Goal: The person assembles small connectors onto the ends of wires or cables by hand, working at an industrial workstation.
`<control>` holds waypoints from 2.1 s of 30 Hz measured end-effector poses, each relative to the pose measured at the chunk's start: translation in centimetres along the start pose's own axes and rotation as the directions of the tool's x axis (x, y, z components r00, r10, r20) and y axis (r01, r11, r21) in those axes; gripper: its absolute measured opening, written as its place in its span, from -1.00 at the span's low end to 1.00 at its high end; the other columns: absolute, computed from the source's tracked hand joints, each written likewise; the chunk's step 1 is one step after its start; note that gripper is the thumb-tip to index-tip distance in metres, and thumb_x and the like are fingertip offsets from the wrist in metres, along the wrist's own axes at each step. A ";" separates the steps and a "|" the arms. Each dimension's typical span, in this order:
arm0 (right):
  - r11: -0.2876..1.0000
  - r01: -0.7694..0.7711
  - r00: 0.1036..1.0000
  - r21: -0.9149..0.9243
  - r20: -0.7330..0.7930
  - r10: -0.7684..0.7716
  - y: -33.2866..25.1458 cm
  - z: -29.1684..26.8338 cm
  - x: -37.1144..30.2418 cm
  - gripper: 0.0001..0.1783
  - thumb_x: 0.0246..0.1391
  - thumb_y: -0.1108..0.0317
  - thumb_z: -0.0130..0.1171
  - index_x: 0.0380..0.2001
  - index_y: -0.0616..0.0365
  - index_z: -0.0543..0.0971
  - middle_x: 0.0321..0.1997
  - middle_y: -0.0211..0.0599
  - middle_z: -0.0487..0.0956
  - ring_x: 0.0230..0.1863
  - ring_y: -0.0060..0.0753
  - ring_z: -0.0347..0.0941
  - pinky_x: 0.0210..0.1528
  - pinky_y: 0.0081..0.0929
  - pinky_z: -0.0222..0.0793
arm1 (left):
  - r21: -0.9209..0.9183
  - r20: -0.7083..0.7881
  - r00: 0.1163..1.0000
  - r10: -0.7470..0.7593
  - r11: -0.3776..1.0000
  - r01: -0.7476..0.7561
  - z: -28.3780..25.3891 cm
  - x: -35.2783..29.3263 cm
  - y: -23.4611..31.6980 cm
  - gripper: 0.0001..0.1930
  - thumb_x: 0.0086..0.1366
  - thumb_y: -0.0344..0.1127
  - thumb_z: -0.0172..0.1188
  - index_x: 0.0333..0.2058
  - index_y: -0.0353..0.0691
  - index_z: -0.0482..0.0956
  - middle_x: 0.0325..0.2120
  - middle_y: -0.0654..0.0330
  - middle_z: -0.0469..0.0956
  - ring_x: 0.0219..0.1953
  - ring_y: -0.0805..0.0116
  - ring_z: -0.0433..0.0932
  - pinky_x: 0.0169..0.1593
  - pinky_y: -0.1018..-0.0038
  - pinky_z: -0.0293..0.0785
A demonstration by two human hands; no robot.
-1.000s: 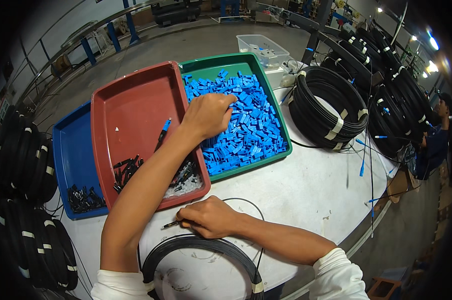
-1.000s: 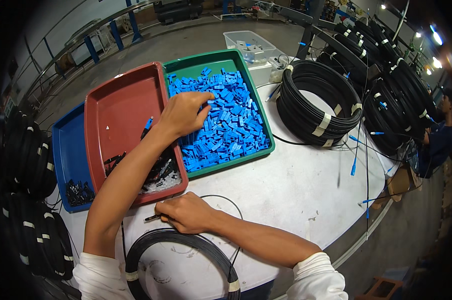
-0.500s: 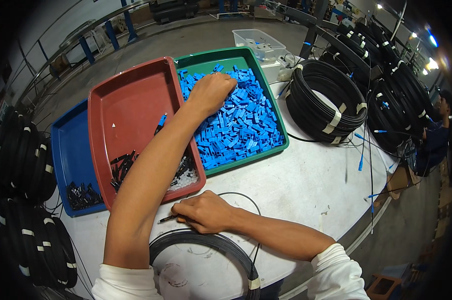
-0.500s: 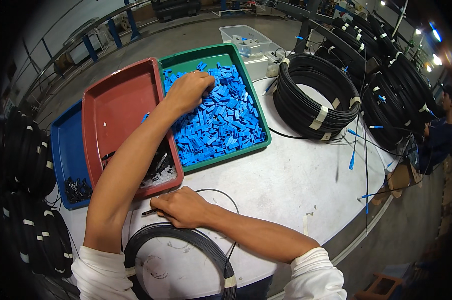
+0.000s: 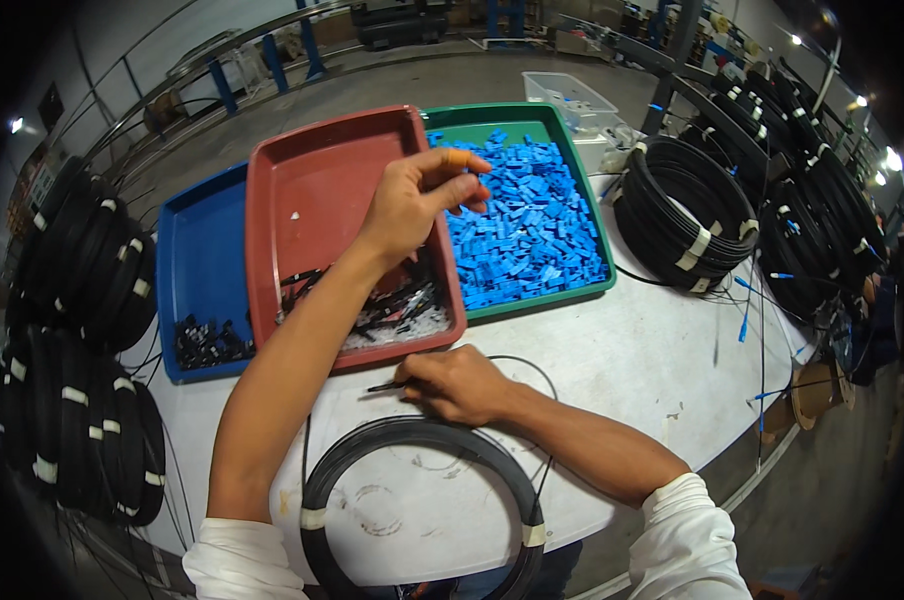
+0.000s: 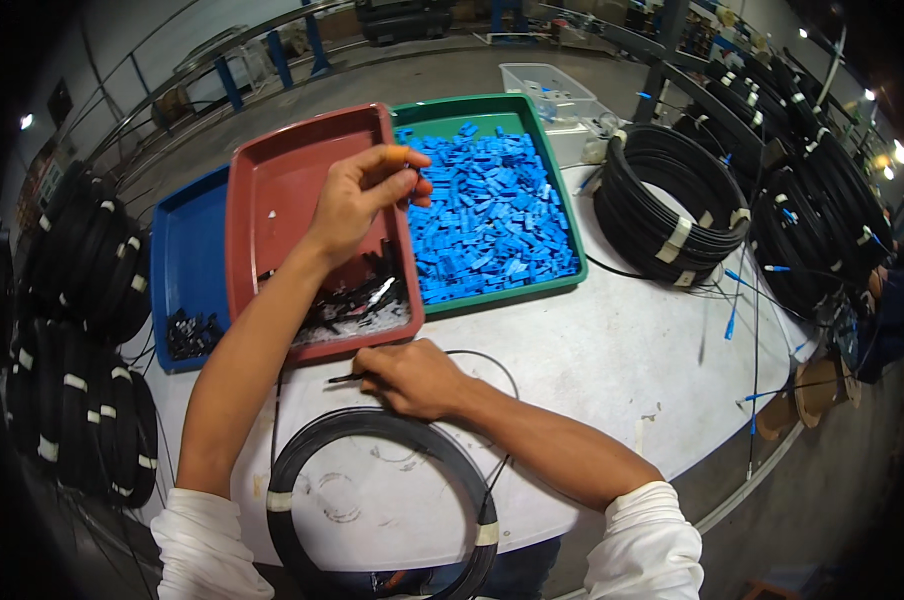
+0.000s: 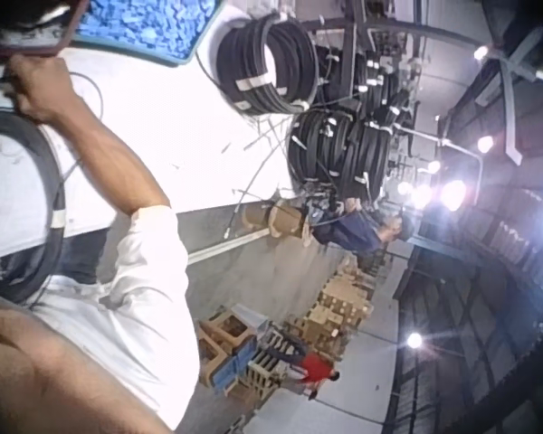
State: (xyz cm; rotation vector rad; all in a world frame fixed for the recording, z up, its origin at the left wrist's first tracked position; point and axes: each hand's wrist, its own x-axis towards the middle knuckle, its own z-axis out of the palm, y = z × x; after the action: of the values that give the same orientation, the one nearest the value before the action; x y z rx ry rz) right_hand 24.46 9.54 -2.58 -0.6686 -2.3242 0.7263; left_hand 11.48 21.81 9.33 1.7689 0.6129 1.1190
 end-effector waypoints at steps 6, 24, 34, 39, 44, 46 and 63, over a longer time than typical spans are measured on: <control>0.991 -0.105 0.994 0.079 0.002 0.105 -0.1 0.1 -0.1 -0.76 0.17 0.31 0.26 -0.15 0.13 0.50 -0.27 -0.08 0.65 -0.26 0.00 0.64 -0.23 -0.25 0.52 | -0.293 -0.194 0.980 -0.042 0.956 -0.017 -2.2 -12.0 1.5 -0.77 0.21 -0.53 0.34 -0.17 -0.33 0.54 -0.35 0.04 0.66 -0.29 0.31 0.70 -0.15 0.40 0.72; 0.967 -0.209 0.977 0.147 -0.018 0.214 -1.0 0.1 0.4 -0.79 0.18 0.41 0.27 -0.18 0.27 0.53 -0.27 -0.20 0.64 -0.26 -0.36 0.57 -0.15 -0.43 0.47 | -0.217 -0.287 0.952 -0.105 0.975 0.042 -3.6 -23.1 -2.5 -0.74 0.21 -0.50 0.35 -0.27 -0.20 0.39 -0.26 -0.03 0.67 -0.28 0.41 0.69 -0.14 0.50 0.64; 0.991 -0.115 0.993 0.065 -0.002 0.115 -2.4 -0.6 -0.2 -0.63 0.05 0.64 0.15 -0.03 0.22 0.52 -0.14 -0.09 0.65 -0.12 -0.11 0.64 -0.12 -0.35 0.53 | 0.380 -0.260 0.965 0.020 0.921 0.083 -0.2 -23.6 -0.7 -0.79 0.23 -0.60 0.28 -0.27 -0.36 0.39 -0.26 0.10 0.60 -0.29 0.46 0.66 -0.23 0.54 0.63; 0.998 0.037 0.999 -0.046 0.000 -0.037 -2.2 -0.3 -0.1 -0.51 -0.06 0.70 0.12 0.01 0.19 0.52 -0.11 -0.10 0.64 -0.10 0.02 0.62 -0.10 -0.26 0.55 | 0.125 -0.282 0.943 -0.179 0.967 0.221 -0.1 -23.6 -0.8 -0.81 0.27 -0.61 0.23 -0.24 -0.35 0.38 -0.26 0.10 0.59 -0.31 0.50 0.64 -0.26 0.57 0.64; 0.988 -0.005 0.995 -0.158 0.102 0.022 -2.9 -1.0 0.3 -0.38 -0.13 0.70 0.11 0.08 0.03 0.52 -0.22 -0.09 0.62 -0.21 -0.04 0.61 -0.18 -0.19 0.54 | -0.021 -0.300 0.937 -0.181 0.983 0.183 0.1 -23.9 -1.4 -0.83 0.29 -0.60 0.22 -0.24 -0.34 0.38 -0.36 0.16 0.62 -0.30 0.49 0.68 -0.30 0.58 0.65; 0.977 0.020 0.992 -0.211 0.124 0.006 -3.1 -1.2 0.5 -0.37 -0.13 0.69 0.11 0.09 -0.01 0.52 -0.26 -0.11 0.61 -0.25 -0.04 0.61 -0.19 -0.19 0.54 | 0.019 -0.287 0.946 -0.154 0.986 0.166 0.0 -24.0 -1.6 -0.82 0.30 -0.61 0.20 -0.23 -0.33 0.36 -0.36 0.17 0.61 -0.30 0.50 0.68 -0.30 0.57 0.65; 0.969 -0.048 0.963 -0.242 0.248 0.109 -4.6 -1.9 1.6 -0.45 -0.02 0.60 0.18 0.10 0.01 0.48 -0.13 0.00 0.64 -0.20 0.13 0.58 -0.18 -0.06 0.46 | 0.034 -0.276 0.953 -0.122 0.990 0.137 -0.1 -23.9 -2.5 -0.85 0.36 -0.57 0.13 -0.19 -0.29 0.33 -0.32 0.13 0.62 -0.27 0.48 0.68 -0.24 0.57 0.63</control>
State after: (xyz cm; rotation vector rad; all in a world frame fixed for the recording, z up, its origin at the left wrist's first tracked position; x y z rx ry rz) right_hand 23.34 7.83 2.19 -0.8166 -2.6663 0.6093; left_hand 0.55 4.34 -3.08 1.6041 0.9204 1.2755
